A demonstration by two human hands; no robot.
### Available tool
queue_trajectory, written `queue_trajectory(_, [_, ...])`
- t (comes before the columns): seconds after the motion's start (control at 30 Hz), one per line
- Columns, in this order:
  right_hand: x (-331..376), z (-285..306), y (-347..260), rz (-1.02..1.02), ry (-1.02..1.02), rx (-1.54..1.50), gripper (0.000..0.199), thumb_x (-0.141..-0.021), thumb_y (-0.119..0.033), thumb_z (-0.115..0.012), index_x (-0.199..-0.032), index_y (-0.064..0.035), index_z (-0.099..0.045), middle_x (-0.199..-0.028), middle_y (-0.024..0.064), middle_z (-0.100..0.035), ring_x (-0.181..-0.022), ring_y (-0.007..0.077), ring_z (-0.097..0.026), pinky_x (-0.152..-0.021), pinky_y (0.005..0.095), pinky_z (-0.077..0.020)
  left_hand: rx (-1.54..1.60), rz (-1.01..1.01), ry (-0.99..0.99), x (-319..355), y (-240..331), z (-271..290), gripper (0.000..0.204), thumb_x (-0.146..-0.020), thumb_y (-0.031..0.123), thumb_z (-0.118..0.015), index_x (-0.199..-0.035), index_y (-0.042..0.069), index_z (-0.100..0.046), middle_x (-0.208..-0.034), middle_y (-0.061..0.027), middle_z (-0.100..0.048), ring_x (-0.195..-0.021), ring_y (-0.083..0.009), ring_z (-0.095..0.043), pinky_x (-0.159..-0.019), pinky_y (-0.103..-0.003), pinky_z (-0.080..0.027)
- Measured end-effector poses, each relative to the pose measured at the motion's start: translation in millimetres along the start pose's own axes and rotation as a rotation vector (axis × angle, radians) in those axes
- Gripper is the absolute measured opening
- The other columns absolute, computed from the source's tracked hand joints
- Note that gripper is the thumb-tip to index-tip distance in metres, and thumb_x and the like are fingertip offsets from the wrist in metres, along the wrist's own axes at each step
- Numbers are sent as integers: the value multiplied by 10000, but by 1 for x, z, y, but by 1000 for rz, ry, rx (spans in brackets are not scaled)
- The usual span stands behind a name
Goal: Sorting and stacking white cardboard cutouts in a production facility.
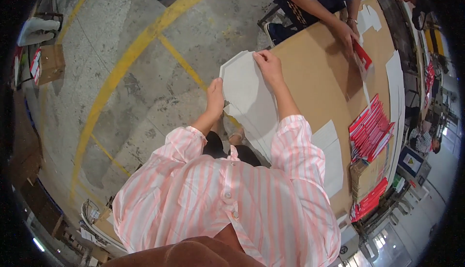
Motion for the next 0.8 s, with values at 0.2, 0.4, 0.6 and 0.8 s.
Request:
queue_trajectory(0.2, [7,-8,6,61,86,283,315,-823,-380,-563,-754,-76,-604,-633,111,-588,-594,279,-571,-551,366,-426,-94,-31,1,7,18,-1,315,-936,242,-399,-827,-20,-533,-743,-12,-513,-710,-97,-442,-672,-259,-384])
queue_trajectory(0.4, [15,-6,6,76,99,252,272,-824,-363,-564,-777,-98,-605,-637,103,-587,-606,290,-573,-555,369,-432,-62,19,22,7,9,-5,311,-934,243,-403,-816,-16,-526,-736,2,-496,-692,-97,-426,-657,-253,-378])
queue_trajectory(0.6, [27,31,5,220,180,51,283,-842,-335,-536,-888,-68,-620,-828,133,-615,-787,283,-588,-675,349,-445,-22,7,-30,7,23,-7,253,-916,205,-420,-890,-17,-539,-759,-49,-508,-737,-125,-463,-696,-270,-393])
queue_trajectory(0.8, [146,112,92,-397,335,379,255,-840,-256,-517,-927,-37,-615,-831,136,-605,-782,290,-570,-698,352,-442,-553,-663,-105,40,75,-11,193,-800,89,-503,-960,-10,-548,-911,-142,-536,-884,-307,-502,-740,-365,-422])
Point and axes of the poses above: each hand's wrist, its own x-axis away from the middle knuckle, its own z-axis out of the back of the hand, y = z × x, the point moved 4 cm from there along -x, towards the middle knuckle
